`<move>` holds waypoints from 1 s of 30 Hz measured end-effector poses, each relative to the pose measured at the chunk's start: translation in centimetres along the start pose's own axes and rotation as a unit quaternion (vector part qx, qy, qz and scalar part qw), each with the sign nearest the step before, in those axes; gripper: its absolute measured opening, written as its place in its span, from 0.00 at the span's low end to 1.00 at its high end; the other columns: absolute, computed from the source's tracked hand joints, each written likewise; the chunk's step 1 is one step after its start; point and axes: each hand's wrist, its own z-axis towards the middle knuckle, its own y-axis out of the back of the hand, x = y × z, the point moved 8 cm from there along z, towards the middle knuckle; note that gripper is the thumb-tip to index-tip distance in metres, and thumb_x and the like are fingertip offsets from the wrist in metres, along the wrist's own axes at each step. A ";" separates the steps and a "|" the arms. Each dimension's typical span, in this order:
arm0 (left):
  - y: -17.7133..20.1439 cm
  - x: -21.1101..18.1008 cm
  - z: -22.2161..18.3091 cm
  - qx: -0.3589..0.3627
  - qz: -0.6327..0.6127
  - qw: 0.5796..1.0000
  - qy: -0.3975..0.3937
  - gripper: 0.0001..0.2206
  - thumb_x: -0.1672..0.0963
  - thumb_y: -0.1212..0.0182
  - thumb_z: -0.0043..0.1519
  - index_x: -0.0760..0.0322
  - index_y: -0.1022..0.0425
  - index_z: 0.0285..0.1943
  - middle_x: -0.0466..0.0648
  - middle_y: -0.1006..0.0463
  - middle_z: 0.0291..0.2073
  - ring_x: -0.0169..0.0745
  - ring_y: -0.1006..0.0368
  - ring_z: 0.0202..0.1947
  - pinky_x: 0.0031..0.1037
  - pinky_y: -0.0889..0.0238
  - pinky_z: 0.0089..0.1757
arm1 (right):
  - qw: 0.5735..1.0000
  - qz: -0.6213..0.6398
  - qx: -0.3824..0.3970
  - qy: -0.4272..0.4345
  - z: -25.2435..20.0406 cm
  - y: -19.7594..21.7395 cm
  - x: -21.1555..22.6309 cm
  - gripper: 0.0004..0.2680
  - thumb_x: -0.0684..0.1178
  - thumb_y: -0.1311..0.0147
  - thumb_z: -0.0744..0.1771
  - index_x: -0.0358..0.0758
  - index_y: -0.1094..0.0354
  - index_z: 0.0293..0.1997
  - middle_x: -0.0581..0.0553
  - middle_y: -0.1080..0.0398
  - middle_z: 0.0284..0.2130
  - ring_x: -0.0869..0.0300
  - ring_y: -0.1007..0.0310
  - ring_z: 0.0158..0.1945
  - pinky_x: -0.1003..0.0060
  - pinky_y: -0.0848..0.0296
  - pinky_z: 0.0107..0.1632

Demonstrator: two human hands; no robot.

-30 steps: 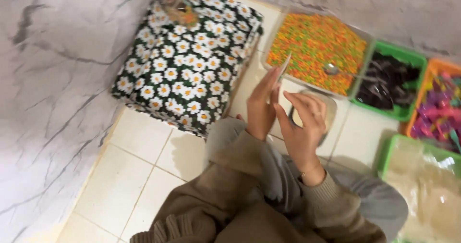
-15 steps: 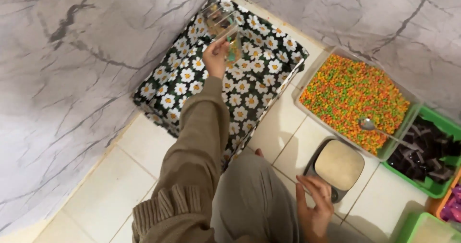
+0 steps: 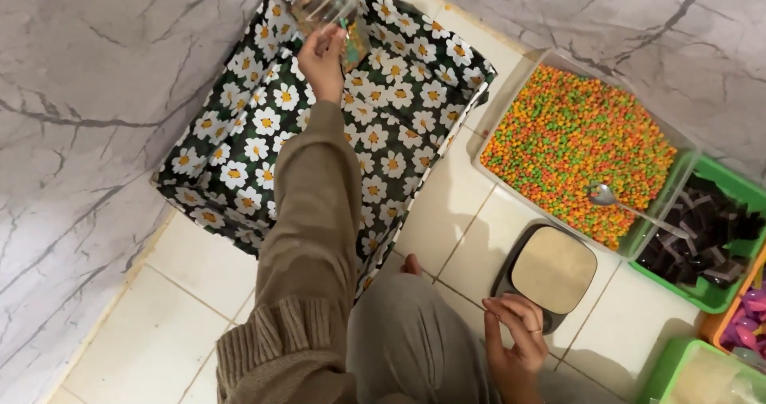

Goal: Manually portioning colorful sprinkles into small plastic bags using a spoon and a digital scale.

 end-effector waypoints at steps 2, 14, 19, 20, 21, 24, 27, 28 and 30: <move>-0.1 -0.3 -0.3 -0.001 0.000 1.000 -0.014 0.09 0.60 0.29 0.56 0.64 0.17 0.45 0.49 0.13 0.35 0.34 0.18 0.34 0.23 0.21 0.39 | 1.000 0.001 0.005 -0.003 0.0 -0.2 -0.1 0.07 0.33 0.41 0.63 0.33 0.24 0.43 0.45 0.26 0.42 0.52 0.28 0.52 0.59 0.28 0.58; -0.8 -0.5 -3.5 0.069 0.101 0.990 -0.075 0.28 0.68 0.28 0.50 0.61 0.34 0.58 0.46 0.24 0.44 0.36 0.25 0.42 0.27 0.27 0.46 | 1.000 0.006 0.012 -0.005 -0.4 -0.3 -0.7 0.08 0.33 0.41 0.63 0.33 0.25 0.44 0.45 0.27 0.44 0.52 0.29 0.54 0.58 0.28 0.58; -1.4 -0.6 -3.5 0.066 0.154 0.984 -0.059 0.26 0.67 0.26 0.50 0.62 0.33 0.54 0.45 0.24 0.41 0.35 0.25 0.40 0.28 0.27 0.45 | 1.000 0.013 0.002 0.000 -0.4 0.1 -0.9 0.08 0.33 0.41 0.63 0.33 0.25 0.43 0.44 0.27 0.44 0.51 0.29 0.54 0.58 0.28 0.59; -1.3 -0.5 -3.5 0.057 0.162 0.983 -0.065 0.27 0.67 0.25 0.49 0.63 0.34 0.54 0.46 0.24 0.42 0.37 0.25 0.40 0.28 0.26 0.46 | 1.000 0.011 0.002 -0.004 -0.3 0.2 -0.9 0.08 0.33 0.41 0.63 0.33 0.25 0.44 0.44 0.26 0.44 0.51 0.29 0.55 0.57 0.28 0.59; -1.2 -0.5 -3.5 0.049 0.170 0.982 -0.070 0.27 0.66 0.25 0.48 0.63 0.34 0.54 0.46 0.24 0.42 0.38 0.24 0.41 0.28 0.24 0.46 | 1.000 0.009 0.002 -0.008 -0.3 0.3 -0.8 0.08 0.33 0.41 0.63 0.32 0.25 0.44 0.43 0.26 0.44 0.50 0.29 0.55 0.57 0.28 0.59; -1.0 -1.5 -4.1 0.049 0.165 0.983 -0.064 0.26 0.67 0.25 0.47 0.61 0.36 0.50 0.44 0.27 0.38 0.35 0.29 0.37 0.26 0.30 0.43 | 1.000 0.006 0.000 -0.005 0.2 0.8 0.0 0.07 0.33 0.42 0.63 0.32 0.25 0.44 0.43 0.27 0.44 0.51 0.29 0.54 0.58 0.28 0.58; 0.1 -0.4 -4.8 0.015 0.209 0.975 -0.072 0.26 0.63 0.23 0.49 0.61 0.36 0.52 0.46 0.27 0.42 0.41 0.26 0.44 0.31 0.26 0.50 | 1.000 0.023 -0.017 -0.006 -0.2 1.6 -0.2 0.06 0.33 0.41 0.64 0.32 0.25 0.42 0.43 0.28 0.43 0.52 0.29 0.54 0.59 0.27 0.57; 0.4 0.4 -4.8 0.020 0.206 0.975 -0.077 0.26 0.63 0.23 0.49 0.61 0.36 0.52 0.46 0.27 0.42 0.41 0.26 0.44 0.31 0.26 0.50 | 0.999 0.023 -0.025 -0.006 -0.1 2.1 -0.1 0.06 0.33 0.41 0.64 0.32 0.25 0.42 0.43 0.28 0.43 0.52 0.29 0.54 0.59 0.27 0.57; 1.5 1.2 -6.0 -0.043 0.132 0.981 -0.138 0.22 0.61 0.27 0.54 0.64 0.38 0.52 0.47 0.34 0.39 0.39 0.37 0.38 0.29 0.37 0.43 | 0.999 0.022 -0.045 0.014 -0.7 3.6 0.3 0.06 0.34 0.42 0.64 0.32 0.25 0.43 0.42 0.27 0.44 0.50 0.29 0.54 0.58 0.29 0.60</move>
